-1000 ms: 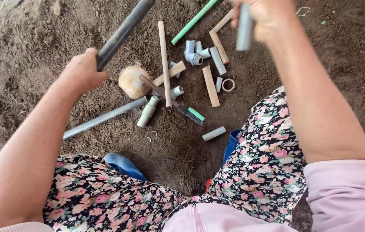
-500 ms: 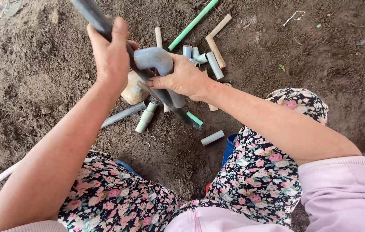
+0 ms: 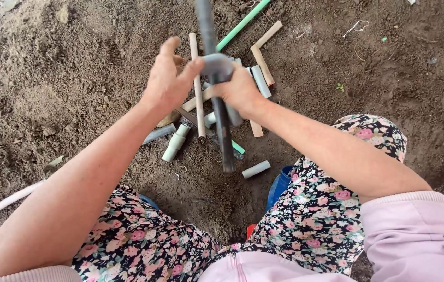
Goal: The person uses a hacksaw to cut a short piece of PVC pipe while seated on a small stool. They then pick up a long metal pipe and a PVC elbow fitting, aligning them to connect the pieces together.
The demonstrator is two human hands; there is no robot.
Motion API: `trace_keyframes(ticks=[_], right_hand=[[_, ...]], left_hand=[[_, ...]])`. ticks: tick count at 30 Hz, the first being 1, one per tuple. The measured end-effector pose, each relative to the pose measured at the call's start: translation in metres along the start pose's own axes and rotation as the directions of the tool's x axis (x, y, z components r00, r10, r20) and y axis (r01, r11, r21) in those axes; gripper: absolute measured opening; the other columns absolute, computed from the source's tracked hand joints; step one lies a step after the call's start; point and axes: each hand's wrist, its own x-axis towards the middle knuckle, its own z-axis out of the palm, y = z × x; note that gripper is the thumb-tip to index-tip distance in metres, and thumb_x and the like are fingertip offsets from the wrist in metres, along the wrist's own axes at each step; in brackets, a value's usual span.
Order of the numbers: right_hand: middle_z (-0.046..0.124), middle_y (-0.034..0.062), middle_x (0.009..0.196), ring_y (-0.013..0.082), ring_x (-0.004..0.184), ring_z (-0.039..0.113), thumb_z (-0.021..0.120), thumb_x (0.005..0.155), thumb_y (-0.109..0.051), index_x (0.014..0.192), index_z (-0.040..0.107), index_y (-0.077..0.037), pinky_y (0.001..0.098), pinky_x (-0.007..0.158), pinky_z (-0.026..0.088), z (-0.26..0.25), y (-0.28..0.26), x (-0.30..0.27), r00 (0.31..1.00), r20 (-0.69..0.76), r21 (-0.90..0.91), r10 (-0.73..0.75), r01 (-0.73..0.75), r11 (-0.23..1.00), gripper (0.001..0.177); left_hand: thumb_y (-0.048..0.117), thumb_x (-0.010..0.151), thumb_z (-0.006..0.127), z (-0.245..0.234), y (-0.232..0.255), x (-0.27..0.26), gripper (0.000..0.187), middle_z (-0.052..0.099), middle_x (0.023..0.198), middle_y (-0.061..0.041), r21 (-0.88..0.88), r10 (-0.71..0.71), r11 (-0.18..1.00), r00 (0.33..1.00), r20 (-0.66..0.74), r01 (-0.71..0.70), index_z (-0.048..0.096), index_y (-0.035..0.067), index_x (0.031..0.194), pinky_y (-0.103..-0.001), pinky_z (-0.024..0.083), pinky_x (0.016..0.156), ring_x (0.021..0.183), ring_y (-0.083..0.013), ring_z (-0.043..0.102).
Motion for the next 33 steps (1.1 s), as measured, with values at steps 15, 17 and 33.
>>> trace_keyframes(ticks=[15, 17, 33], right_hand=[[0.056, 0.0098, 0.110, 0.0191, 0.092, 0.064, 0.061, 0.082, 0.006, 0.116, 0.044, -0.004, 0.0262, 0.081, 0.063, -0.116, 0.037, 0.074, 0.809, -0.580, -0.304, 0.096, -0.325, 0.896, 0.038], [0.055, 0.0104, 0.114, 0.0202, 0.098, 0.063, 0.065, 0.081, 0.002, 0.118, 0.043, -0.005, 0.0290, 0.084, 0.060, -0.119, 0.034, 0.080, 0.822, -0.570, -0.371, 0.017, -0.276, 0.887, 0.044], [0.058, 0.0052, 0.088, 0.0206, 0.088, 0.058, 0.069, 0.070, -0.027, 0.094, 0.059, -0.006, 0.0375, 0.091, 0.054, 0.017, -0.072, -0.041, 0.994, 0.025, 0.325, -0.109, 0.095, 0.941, 0.034]], left_hand=[[0.037, 0.087, 0.060, -0.032, -0.003, -0.022, 0.071, 0.041, 0.140, -0.014, 0.534, -0.227, 0.845, 0.890, 0.396, -0.022, 0.025, 0.012, 0.143, -0.045, 0.034, 0.107, 0.125, -0.0290, 0.043], [0.036, 0.087, 0.059, -0.035, -0.005, -0.022, 0.071, 0.040, 0.140, -0.014, 0.522, -0.222, 0.853, 0.892, 0.393, -0.018, 0.024, 0.011, 0.144, -0.045, 0.033, 0.107, 0.125, -0.0295, 0.041], [0.043, 0.064, 0.072, 0.008, 0.005, -0.021, 0.067, 0.069, 0.101, -0.010, -0.249, 0.283, 0.938, 0.947, 0.152, -0.241, 0.051, 0.003, 0.115, -0.036, 0.059, 0.085, 0.093, -0.0224, 0.069]])
